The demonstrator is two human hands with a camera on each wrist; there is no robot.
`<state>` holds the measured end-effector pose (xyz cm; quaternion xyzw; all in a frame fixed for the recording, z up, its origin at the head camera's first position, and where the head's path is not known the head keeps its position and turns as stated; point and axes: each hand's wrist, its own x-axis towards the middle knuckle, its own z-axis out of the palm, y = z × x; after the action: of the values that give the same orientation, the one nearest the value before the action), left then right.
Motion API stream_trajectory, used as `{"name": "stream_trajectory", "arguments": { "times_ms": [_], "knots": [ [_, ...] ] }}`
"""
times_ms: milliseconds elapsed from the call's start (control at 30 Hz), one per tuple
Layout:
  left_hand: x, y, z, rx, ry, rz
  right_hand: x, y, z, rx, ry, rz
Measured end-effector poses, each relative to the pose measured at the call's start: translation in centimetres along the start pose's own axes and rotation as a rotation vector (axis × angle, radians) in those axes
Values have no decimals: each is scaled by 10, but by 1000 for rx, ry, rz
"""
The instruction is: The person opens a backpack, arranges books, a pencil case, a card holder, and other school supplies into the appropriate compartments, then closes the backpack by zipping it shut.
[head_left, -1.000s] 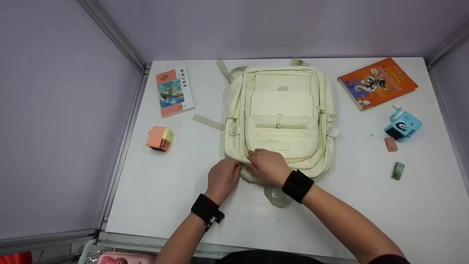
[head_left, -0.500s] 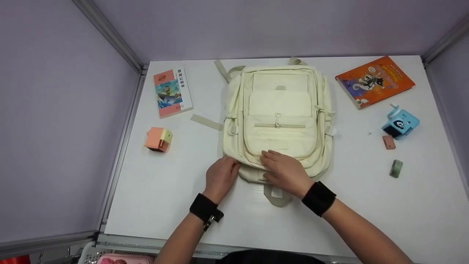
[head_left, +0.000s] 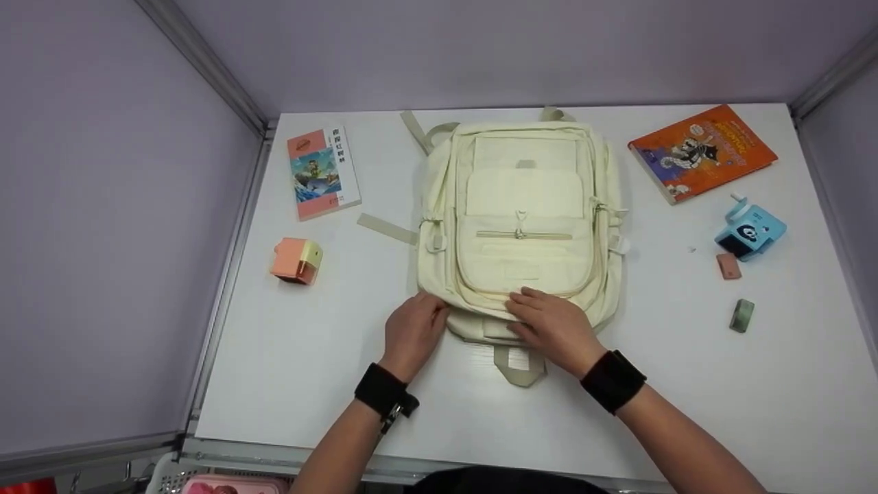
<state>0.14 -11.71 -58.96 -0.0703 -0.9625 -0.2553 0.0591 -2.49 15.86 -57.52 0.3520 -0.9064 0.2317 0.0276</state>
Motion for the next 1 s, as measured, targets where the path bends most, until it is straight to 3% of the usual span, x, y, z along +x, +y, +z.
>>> {"name": "stream_trajectory", "arguments": {
  "times_ms": [167,433,1000],
  "knots": [
    [-2,1,2,1,21,16,5,1,3,-9,33,29],
    [-5,4,4,-13,32,12,16,0,-1,0,-7,124],
    [-4,23,18,-1,106,79,24,-4,-7,-9,-52,158]
  ]
}}
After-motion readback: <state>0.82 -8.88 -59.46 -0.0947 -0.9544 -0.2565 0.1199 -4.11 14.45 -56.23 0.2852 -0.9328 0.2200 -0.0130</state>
